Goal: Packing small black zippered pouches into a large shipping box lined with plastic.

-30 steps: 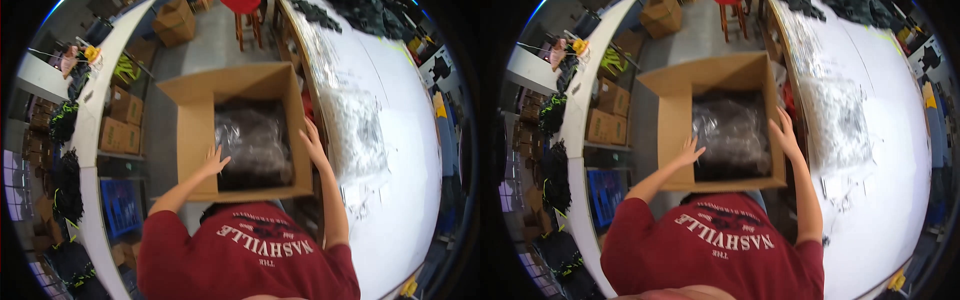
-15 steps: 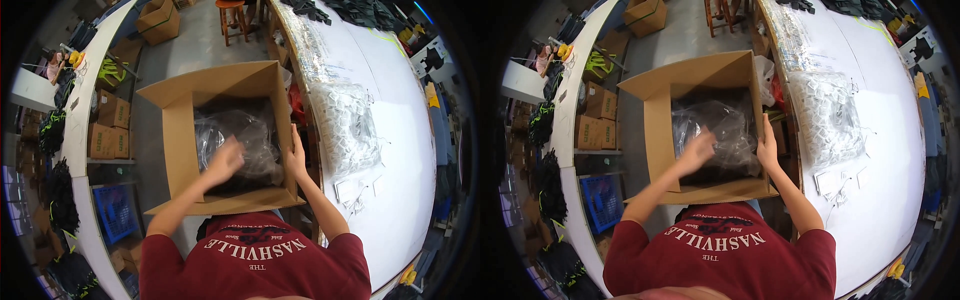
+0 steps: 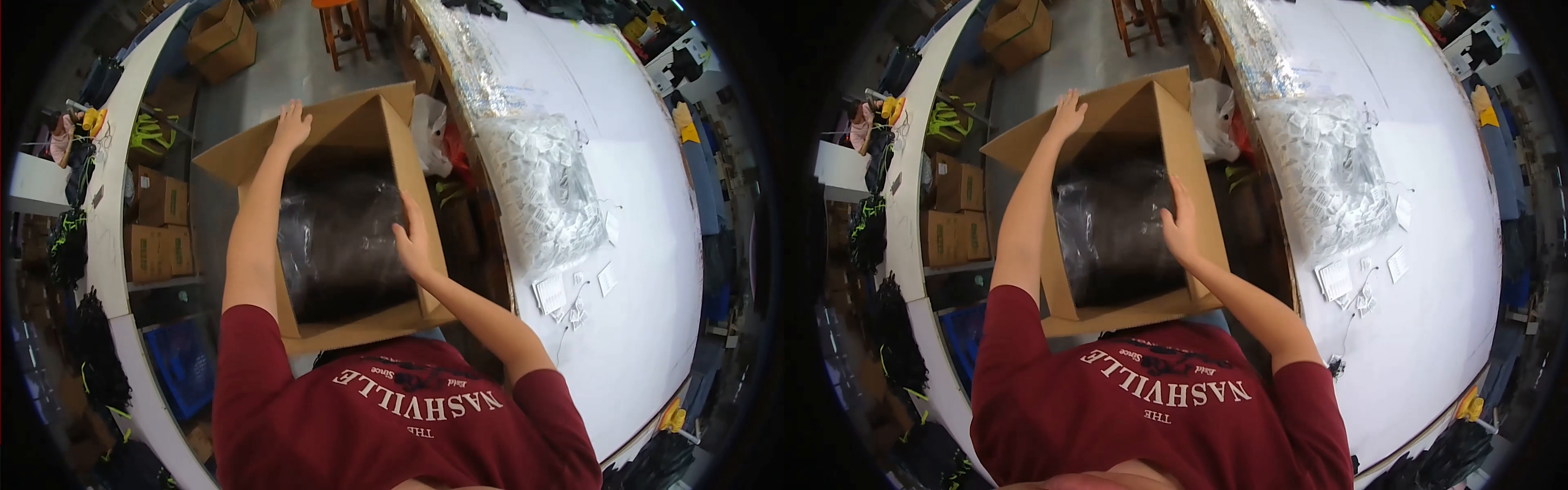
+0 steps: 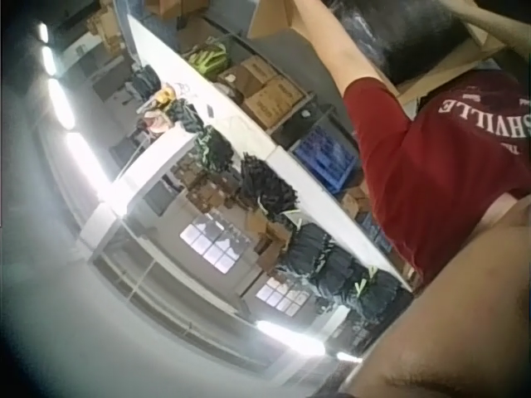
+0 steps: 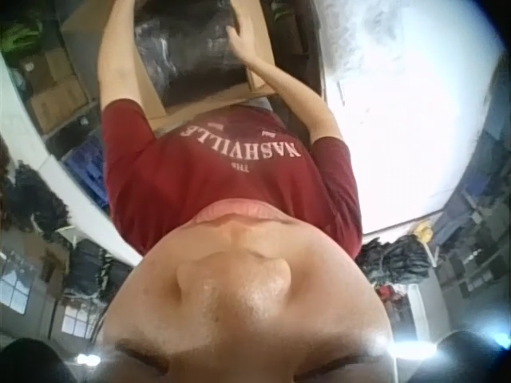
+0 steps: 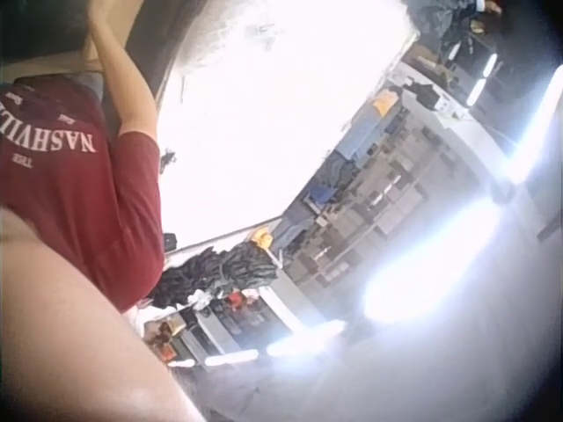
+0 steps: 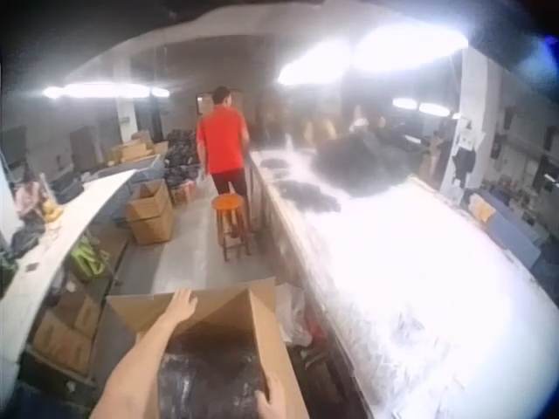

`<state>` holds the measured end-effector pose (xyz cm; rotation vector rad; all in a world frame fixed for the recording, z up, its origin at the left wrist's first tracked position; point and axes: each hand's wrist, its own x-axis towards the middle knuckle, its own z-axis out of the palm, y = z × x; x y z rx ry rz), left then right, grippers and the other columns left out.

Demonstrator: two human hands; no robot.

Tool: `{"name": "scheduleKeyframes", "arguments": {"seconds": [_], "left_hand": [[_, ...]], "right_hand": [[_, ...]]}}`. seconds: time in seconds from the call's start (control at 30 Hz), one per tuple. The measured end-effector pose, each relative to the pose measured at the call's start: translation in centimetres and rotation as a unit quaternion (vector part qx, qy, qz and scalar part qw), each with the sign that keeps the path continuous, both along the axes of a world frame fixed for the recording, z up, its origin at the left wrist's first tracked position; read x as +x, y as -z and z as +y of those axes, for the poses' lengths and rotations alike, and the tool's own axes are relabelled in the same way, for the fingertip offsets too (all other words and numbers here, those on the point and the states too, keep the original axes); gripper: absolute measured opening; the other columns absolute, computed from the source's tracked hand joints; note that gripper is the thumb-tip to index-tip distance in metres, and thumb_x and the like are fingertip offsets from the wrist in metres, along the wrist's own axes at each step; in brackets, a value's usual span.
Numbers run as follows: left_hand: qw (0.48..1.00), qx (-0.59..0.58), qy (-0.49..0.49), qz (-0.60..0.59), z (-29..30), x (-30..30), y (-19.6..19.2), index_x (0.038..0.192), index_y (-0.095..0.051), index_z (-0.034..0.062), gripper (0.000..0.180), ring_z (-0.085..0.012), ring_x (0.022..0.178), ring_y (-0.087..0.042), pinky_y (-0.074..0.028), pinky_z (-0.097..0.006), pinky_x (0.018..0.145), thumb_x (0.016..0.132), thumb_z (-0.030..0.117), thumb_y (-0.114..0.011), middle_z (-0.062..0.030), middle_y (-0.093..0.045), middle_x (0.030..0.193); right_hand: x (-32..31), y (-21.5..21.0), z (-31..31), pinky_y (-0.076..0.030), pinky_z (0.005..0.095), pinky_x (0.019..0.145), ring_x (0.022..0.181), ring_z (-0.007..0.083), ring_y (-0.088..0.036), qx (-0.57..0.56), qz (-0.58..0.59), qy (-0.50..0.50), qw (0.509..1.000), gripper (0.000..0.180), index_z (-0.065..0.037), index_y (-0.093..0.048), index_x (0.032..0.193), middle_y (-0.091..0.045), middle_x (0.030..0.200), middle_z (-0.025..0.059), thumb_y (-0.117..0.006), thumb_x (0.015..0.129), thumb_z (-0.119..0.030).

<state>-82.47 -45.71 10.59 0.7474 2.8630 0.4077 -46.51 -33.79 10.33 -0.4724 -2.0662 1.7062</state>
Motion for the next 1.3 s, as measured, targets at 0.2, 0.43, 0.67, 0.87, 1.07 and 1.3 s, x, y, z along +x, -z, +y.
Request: {"name": "scheduleKeyframes", "arguments": {"seconds": [0.2, 0.43, 0.67, 0.87, 1.07, 1.3], "left_hand": [[0.982, 0.157, 0.035, 0.099, -3.9, 8.9, -3.6, 0.142, -0.024, 0.0021, 0.070, -0.0405, 0.137, -0.015, -0.017, -0.045, 0.111, 0.089, 0.037, -0.053, -0.0276, -0.014, 0.148], [0.933, 0.197, -0.230, -0.194, -26.5, 23.8, 8.0, 0.141, -0.026, -0.0021, 0.064, -0.0442, 0.132, -0.027, -0.022, -0.043, 0.110, 0.096, 0.040, -0.041, -0.0312, -0.026, 0.142], [0.940, -0.021, -0.130, -0.314, -14.2, 25.6, 12.1, 0.145, -0.023, 0.0127, 0.068, -0.0445, 0.134, -0.022, -0.021, -0.043, 0.111, 0.092, 0.054, -0.033, -0.0297, -0.012, 0.147], [0.926, -0.150, -0.125, -0.324, -15.1, 25.0, 11.5, 0.144, -0.028, 0.0104, 0.068, -0.0418, 0.133, -0.029, -0.025, -0.042, 0.109, 0.091, 0.053, -0.039, -0.0273, -0.020, 0.146], [0.908, 0.276, -0.174, -0.262, -20.3, 27.8, -4.7, 0.120, -0.054, -0.0041, 0.035, -0.0190, 0.108, -0.056, -0.042, -0.028, 0.093, 0.095, 0.021, -0.049, -0.0107, -0.061, 0.115], [0.876, 0.212, -0.392, 0.183, -23.8, 42.4, -4.0, 0.125, -0.050, 0.0028, 0.036, -0.0307, 0.128, -0.034, -0.026, -0.042, 0.105, 0.090, 0.011, -0.051, -0.0158, -0.040, 0.137]], "right_hand": [[-2.9, 9.1, -4.1, -0.023, 0.0376, 0.110, 0.134, 0.0335, -0.028, 0.024, -0.047, -0.064, 0.997, 0.068, -0.006, -0.036, 0.138, -0.035, 0.142, 0.0156, -0.054, 0.074, 0.003], [-5.7, 16.4, -5.9, -0.021, 0.0388, 0.112, 0.137, 0.0345, -0.021, 0.134, -0.164, -0.305, 0.928, 0.065, -0.006, -0.037, 0.138, -0.023, 0.149, 0.0161, -0.056, 0.077, -0.017], [-5.1, 17.2, -4.1, -0.018, 0.0399, 0.113, 0.140, 0.0323, -0.015, 0.175, -0.294, -0.311, 0.887, 0.068, -0.009, -0.035, 0.140, -0.018, 0.151, 0.0149, -0.057, 0.082, -0.036], [-4.9, 13.4, -7.0, -0.014, 0.0585, 0.109, 0.140, 0.0383, -0.009, 0.281, -0.314, -0.326, 0.846, 0.076, -0.020, -0.026, 0.145, -0.010, 0.153, 0.0152, -0.058, 0.081, -0.046], [-6.0, 11.1, -9.3, -0.010, 0.0698, 0.101, 0.138, 0.0465, 0.007, 0.232, -0.423, -0.260, 0.837, 0.103, -0.025, -0.012, 0.148, 0.003, 0.151, 0.0234, -0.061, 0.069, -0.068], [-8.8, 10.2, -12.1, -0.001, 0.0716, 0.100, 0.135, 0.0492, 0.013, 0.067, -0.489, -0.165, 0.854, 0.124, -0.016, 0.003, 0.148, 0.010, 0.148, 0.0313, -0.053, 0.060, -0.083]]}}
